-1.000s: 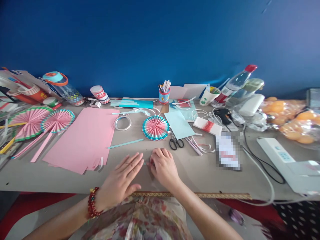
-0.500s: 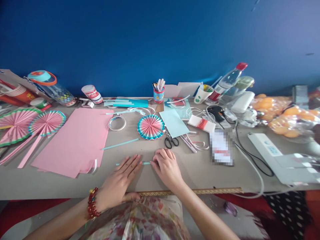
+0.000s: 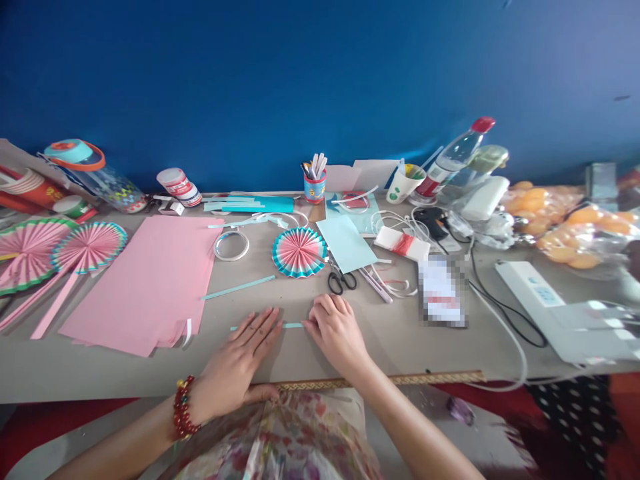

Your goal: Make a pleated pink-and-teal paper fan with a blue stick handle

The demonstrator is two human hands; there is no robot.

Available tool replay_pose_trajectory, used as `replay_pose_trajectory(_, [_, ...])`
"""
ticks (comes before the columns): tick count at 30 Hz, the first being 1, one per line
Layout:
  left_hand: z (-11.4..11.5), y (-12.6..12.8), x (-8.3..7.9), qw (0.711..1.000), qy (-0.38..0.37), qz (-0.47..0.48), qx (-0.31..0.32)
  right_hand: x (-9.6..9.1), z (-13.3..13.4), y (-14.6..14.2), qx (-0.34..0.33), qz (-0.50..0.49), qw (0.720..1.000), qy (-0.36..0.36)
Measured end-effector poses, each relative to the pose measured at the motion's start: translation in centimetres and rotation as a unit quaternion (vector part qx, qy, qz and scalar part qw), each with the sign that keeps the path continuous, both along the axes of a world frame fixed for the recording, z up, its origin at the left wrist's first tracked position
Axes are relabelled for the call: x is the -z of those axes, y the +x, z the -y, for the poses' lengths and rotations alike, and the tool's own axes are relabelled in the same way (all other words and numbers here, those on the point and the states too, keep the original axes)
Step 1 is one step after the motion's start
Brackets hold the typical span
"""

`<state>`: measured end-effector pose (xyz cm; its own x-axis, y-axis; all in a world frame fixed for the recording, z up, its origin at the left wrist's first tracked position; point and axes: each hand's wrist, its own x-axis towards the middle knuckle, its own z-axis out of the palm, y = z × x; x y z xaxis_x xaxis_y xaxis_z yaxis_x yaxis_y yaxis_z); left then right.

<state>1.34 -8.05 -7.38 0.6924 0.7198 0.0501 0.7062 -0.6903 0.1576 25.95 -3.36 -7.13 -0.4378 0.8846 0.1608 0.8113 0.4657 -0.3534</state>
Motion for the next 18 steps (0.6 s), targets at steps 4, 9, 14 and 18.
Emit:
replay_pose_trajectory(4, [0.0,-0.01,0.04,1.0,0.0,0.002,0.005,0.36,0.24,0.02,0.013,-0.006,1.0,-0.003])
replay_pose_trajectory(9, [0.05,0.02,0.03,1.0,0.002,-0.001,0.004,0.65,0.55,-0.14,0.023,-0.025,0.999,0.003])
replay_pose_trajectory(14, [0.09,-0.03,0.09,1.0,0.002,0.004,0.004,0.6,0.39,-0.11,0.03,-0.016,0.999,0.015])
replay_pose_trajectory(18, [0.11,-0.02,0.24,1.0,-0.004,0.006,-0.002,0.26,0.61,-0.15,0.032,-0.011,0.999,0.016])
